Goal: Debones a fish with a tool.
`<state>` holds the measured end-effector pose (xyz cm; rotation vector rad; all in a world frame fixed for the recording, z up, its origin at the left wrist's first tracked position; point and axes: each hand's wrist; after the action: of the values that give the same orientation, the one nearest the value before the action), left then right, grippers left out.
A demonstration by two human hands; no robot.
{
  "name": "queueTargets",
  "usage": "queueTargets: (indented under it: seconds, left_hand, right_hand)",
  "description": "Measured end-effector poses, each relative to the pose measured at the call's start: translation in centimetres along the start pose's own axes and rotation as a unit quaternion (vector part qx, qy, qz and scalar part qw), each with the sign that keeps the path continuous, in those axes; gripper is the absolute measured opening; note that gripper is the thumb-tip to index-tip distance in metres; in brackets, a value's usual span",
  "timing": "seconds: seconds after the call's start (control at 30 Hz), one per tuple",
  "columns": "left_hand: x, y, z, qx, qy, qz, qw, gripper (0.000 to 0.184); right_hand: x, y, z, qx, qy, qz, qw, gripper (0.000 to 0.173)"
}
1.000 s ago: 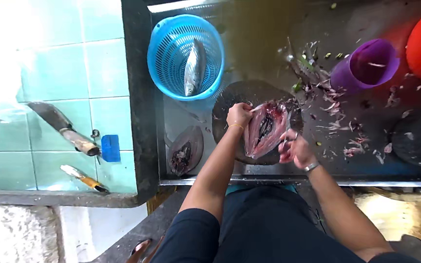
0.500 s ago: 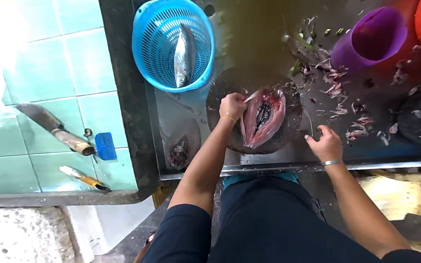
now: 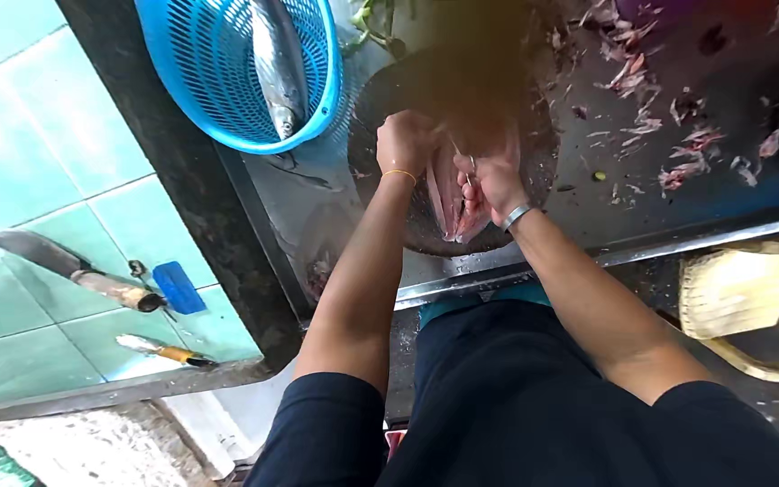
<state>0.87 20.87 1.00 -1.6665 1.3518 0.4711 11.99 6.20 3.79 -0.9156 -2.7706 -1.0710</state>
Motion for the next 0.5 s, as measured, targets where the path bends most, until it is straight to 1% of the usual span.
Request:
queueTargets:
  seconds: [0.07,0.13,0.17,0.2,0.27,0.3,0.37,0.4,0.5]
  left_hand:
    - [0.3,-0.1,-0.1,-0.004,-0.004,0.002,1.0,0.035]
    - [0.4,-0.5,0.2,-0.009,-0.008,0.005,1.0,0.036]
    - [0.6,-0.5,0.1,-0.016,-0.008,0.008,1.0,0.034]
    - [0.7,-0.6,0.0,-0.022,-0.006,0.013,1.0,0.033]
    - [0.3,-1.0,0.4,-0.021,-0.009,0.015,1.0,0.033]
    - [0.4,-1.1,0.3,-0.026,-0.006,0.017,0.999,0.033]
    - [0.5,-1.5,0.5,-0.03,-0.006,0.018,0.999,0.032]
    - [0.7,-1.6,0.5,-0.033,-0.008,0.019,0.999,0.032]
    - [0.4,-2.0,0.6,-0.035,-0.011,0.023,0.999,0.032]
  right_hand:
    - [0.1,-0.4,-0.5,-0.002,0.002,0.001,1.0,0.042]
    - [0.0,-0.8,0.4,0.043,0.011,0.03,0.999,0.048]
    - [0.0,-1.1,0.7,0.037,-0.001,0.038,0.999,0.046]
    - [0.1,-1.2,0.6,0.014,-0.019,0.041,0.999,0.043]
    - [0.6,-0.7,0.2,-0.028,-0.027,0.033,0.999,0.038]
    - [0.7,-0.8,-0.1,-0.025,-0.022,0.031,0.999,0.039]
    - [0.5,-1.0,0.5,0.021,-0.007,0.042,0.999,0.045]
    - [0.4,-1.2,1.0,0.028,-0.01,0.051,0.998,0.046]
    - [0.4,-1.1,1.3,-0.03,-0.043,0.063,0.997,0.037]
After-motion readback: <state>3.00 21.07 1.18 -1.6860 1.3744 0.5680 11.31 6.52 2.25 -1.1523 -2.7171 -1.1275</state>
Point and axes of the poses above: each hand's wrist, its own z-axis towards the middle knuckle, its own x-axis out of the palm, y = z × x, and after that the axes turned 5 degrees about -x, right-handed
